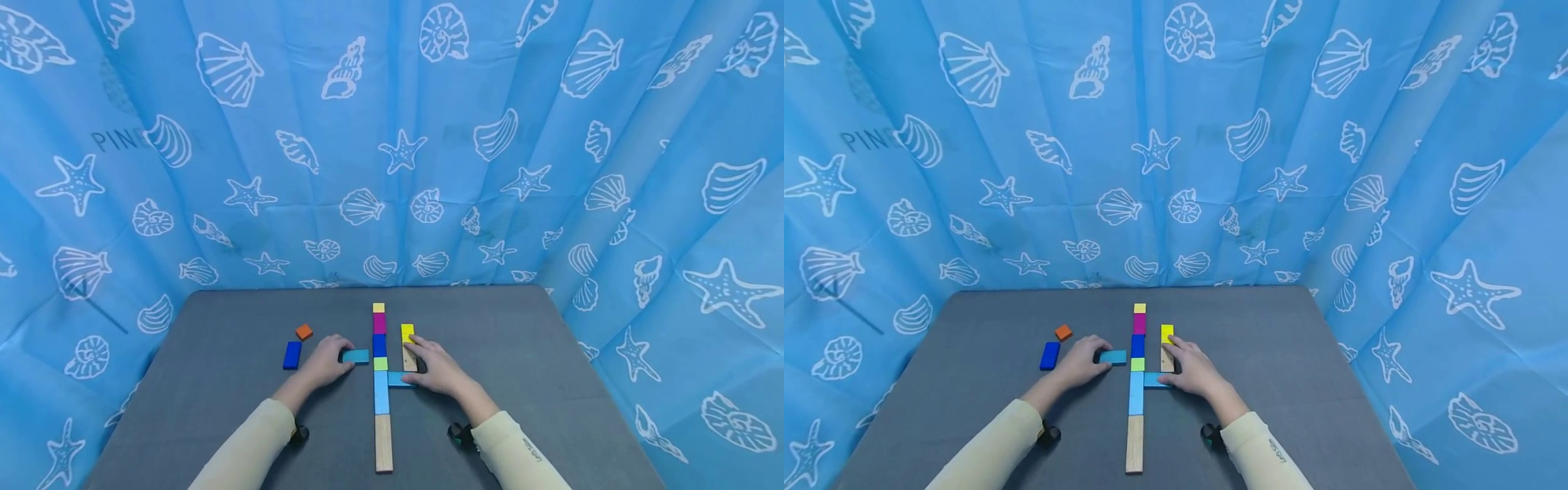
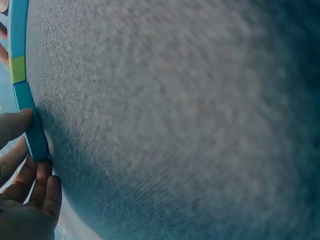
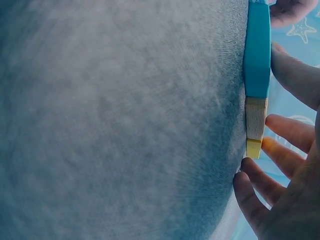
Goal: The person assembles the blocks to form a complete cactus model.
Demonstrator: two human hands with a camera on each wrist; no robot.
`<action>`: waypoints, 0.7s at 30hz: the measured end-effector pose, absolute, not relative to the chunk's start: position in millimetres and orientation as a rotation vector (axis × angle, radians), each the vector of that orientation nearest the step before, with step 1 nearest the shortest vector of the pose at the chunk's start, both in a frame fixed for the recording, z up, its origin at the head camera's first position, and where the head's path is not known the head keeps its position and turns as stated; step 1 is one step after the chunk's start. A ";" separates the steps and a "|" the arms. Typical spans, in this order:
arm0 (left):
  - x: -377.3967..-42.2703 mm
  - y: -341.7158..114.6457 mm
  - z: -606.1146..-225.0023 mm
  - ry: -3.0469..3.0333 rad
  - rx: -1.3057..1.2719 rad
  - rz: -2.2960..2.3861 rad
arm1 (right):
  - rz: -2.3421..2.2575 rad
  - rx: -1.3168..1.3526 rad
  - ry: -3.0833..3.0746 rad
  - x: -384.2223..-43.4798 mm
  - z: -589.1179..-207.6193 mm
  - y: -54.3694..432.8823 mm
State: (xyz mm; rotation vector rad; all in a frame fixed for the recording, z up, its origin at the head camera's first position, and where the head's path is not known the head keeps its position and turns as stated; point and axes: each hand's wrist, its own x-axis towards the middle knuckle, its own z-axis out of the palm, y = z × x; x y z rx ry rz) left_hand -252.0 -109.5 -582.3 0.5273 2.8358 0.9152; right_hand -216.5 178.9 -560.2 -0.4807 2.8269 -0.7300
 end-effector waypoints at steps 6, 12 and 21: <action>-252.9 -105.9 -583.7 2.831 0.547 0.920 | -0.735 -0.498 2.827 -216.5 -561.1 179.2; -251.9 -104.2 -583.5 2.826 0.511 0.903 | -0.728 -0.528 2.826 -216.9 -564.0 179.4; -249.9 -101.0 -581.4 2.823 0.518 0.888 | -0.730 -0.525 2.834 -215.9 -563.3 181.1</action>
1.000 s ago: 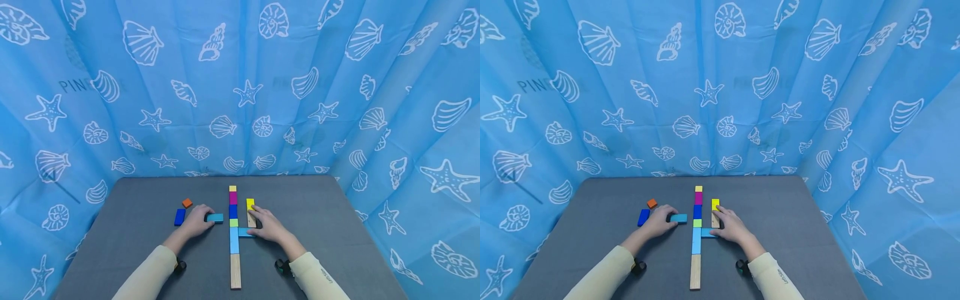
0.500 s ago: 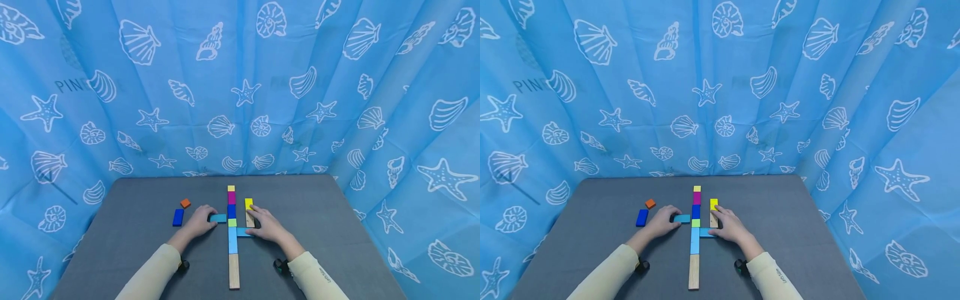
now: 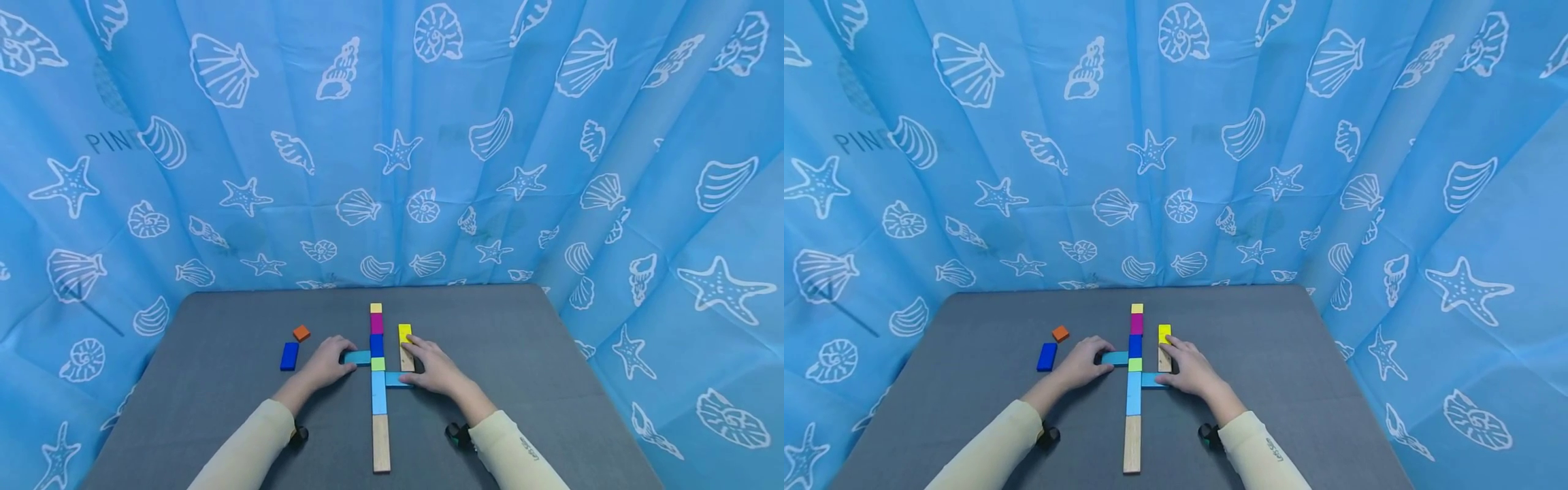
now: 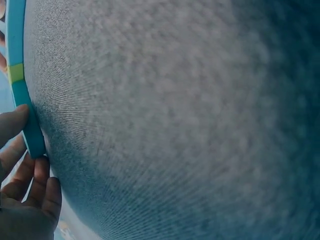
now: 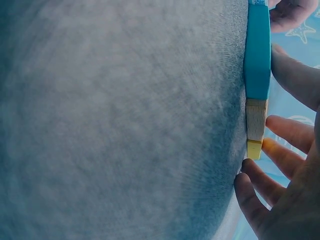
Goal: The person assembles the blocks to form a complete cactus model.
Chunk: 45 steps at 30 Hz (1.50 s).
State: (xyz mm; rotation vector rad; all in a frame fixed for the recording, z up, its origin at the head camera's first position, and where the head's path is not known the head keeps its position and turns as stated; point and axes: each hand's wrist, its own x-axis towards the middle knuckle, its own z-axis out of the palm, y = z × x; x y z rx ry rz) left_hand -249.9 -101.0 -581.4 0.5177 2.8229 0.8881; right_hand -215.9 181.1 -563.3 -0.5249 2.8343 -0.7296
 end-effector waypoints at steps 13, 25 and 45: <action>-245.7 -107.2 -582.0 2.811 0.550 0.985 | -0.722 -0.476 2.830 -215.9 -564.0 178.8; -247.4 -154.9 -563.9 2.896 0.476 1.244 | -0.734 -0.476 2.822 -214.5 -562.3 180.9; -237.6 -254.1 -573.7 2.859 0.258 1.138 | -0.715 -0.488 2.829 -215.5 -560.2 178.4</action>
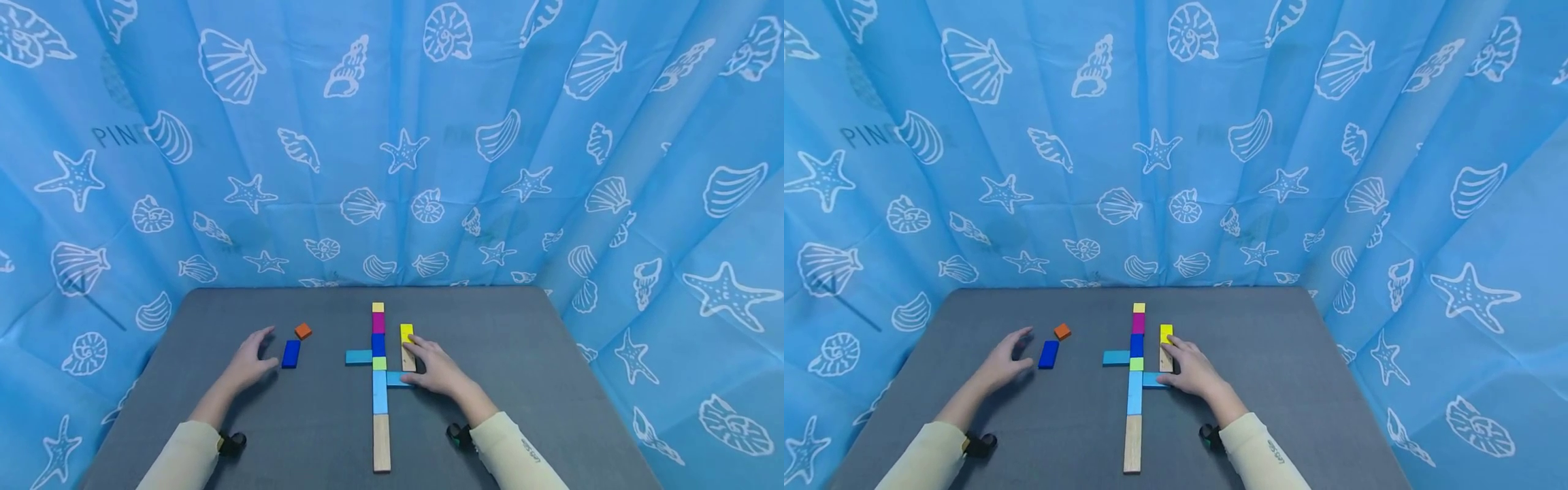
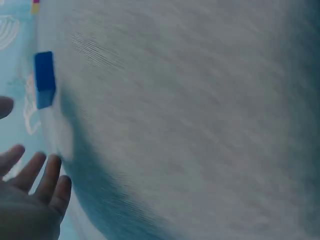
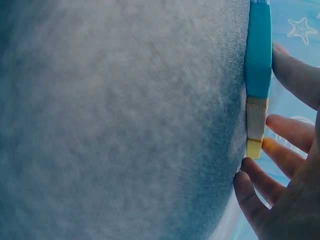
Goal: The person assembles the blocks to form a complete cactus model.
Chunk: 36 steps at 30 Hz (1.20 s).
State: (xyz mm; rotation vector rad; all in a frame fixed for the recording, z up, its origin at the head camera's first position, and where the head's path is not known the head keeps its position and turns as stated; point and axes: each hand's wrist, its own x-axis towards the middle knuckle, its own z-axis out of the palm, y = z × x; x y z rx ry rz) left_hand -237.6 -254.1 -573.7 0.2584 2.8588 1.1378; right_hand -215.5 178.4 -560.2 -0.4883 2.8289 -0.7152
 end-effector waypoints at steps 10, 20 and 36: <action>-235.0 -258.2 -582.1 2.775 0.249 1.015 | -0.716 -0.486 2.822 -215.5 -561.1 178.2; -238.9 -253.9 -581.1 2.775 0.291 1.037 | -0.689 -0.471 2.829 -217.2 -559.5 177.7; -241.3 -248.4 -580.3 2.737 0.282 1.019 | -0.702 -0.473 2.829 -217.3 -561.5 178.5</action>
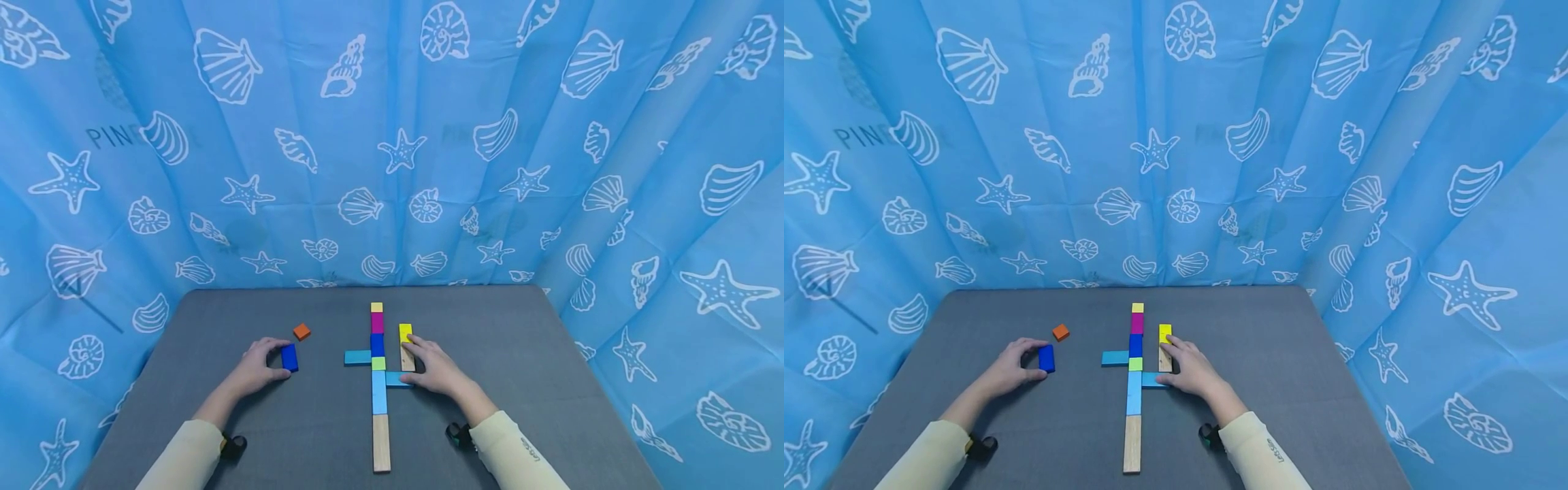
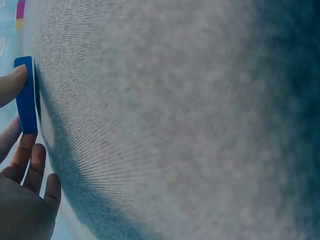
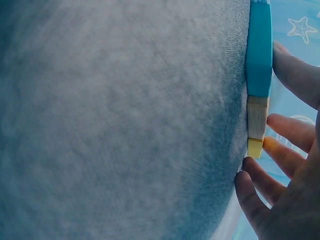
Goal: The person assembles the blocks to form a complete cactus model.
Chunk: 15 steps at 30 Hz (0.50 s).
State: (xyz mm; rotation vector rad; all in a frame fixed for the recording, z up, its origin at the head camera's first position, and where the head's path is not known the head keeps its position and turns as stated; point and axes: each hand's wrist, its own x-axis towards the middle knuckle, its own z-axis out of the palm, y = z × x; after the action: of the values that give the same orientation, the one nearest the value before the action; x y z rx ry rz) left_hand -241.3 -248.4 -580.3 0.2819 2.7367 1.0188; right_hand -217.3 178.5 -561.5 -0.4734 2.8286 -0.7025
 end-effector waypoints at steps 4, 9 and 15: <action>-242.2 -247.5 -576.6 2.707 0.256 1.079 | -0.705 -0.471 2.834 -217.7 -562.6 178.8; -244.7 -245.4 -569.9 2.691 0.244 1.151 | -0.701 -0.471 2.833 -217.5 -562.1 178.7; -248.9 -238.5 -563.4 2.689 0.290 1.187 | -0.693 -0.471 2.829 -217.2 -561.7 177.9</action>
State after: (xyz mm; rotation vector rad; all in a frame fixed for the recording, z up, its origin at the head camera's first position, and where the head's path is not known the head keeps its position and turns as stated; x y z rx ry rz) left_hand -248.9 -238.5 -563.4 0.2901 2.6888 1.1865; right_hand -217.2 177.9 -561.7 -0.4714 2.8285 -0.6927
